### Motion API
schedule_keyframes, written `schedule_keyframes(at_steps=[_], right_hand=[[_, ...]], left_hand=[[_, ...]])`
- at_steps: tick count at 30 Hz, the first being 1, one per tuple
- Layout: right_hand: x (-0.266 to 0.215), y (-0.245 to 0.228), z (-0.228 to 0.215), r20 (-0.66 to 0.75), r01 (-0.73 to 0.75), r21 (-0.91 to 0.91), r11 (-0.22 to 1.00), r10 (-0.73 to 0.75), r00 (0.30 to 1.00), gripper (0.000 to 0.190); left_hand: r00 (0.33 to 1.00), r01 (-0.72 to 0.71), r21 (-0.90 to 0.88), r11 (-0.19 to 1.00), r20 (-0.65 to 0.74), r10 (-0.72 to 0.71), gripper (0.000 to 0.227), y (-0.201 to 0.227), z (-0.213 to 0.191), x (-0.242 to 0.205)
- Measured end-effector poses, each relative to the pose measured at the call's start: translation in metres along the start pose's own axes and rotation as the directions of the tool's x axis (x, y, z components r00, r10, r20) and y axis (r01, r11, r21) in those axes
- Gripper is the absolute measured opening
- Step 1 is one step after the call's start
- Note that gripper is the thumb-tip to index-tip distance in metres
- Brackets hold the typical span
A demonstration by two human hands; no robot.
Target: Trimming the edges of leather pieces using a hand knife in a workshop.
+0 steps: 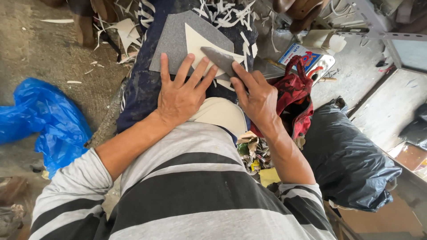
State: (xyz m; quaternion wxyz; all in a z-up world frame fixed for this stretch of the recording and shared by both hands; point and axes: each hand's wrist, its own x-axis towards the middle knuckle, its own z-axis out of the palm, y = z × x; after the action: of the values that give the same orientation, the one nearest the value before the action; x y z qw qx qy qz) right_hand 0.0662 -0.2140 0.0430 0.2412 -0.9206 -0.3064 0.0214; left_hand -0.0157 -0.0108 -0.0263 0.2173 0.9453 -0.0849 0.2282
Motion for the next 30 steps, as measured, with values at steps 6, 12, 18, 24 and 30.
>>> schedule_keyframes(at_steps=[6, 12, 18, 24, 30], right_hand=[[0.008, 0.004, 0.008, 0.0, 0.017, -0.006, 1.0, -0.017, 1.0, 0.029], [0.017, 0.001, 0.021, -0.035, 0.06, -0.055, 0.997, -0.062, 0.997, 0.027], [0.028, -0.01, 0.034, -0.069, 0.052, -0.128, 0.99, -0.061, 0.996, 0.027], [0.044, -0.021, 0.037, -0.059, 0.034, -0.132, 0.991, -0.042, 0.997, 0.027], [0.078, 0.016, 0.009, -0.217, -0.101, 0.279, 0.955, 0.165, 0.962, 0.029]], left_hand=[[1.0, 0.002, -0.028, 1.0, 0.006, -0.002, 0.041, -0.002, -0.003, 0.009], [0.999, 0.014, -0.03, 0.999, -0.036, -0.015, 0.038, -0.002, -0.003, 0.012], [1.0, 0.0, -0.03, 1.0, -0.029, 0.0, 0.035, -0.002, -0.004, 0.011], [1.0, 0.004, 0.026, 1.0, -0.027, -0.003, 0.032, -0.002, -0.003, 0.012], [0.991, 0.022, 0.081, 0.996, 0.132, -0.032, 0.038, -0.004, -0.019, 0.021]])
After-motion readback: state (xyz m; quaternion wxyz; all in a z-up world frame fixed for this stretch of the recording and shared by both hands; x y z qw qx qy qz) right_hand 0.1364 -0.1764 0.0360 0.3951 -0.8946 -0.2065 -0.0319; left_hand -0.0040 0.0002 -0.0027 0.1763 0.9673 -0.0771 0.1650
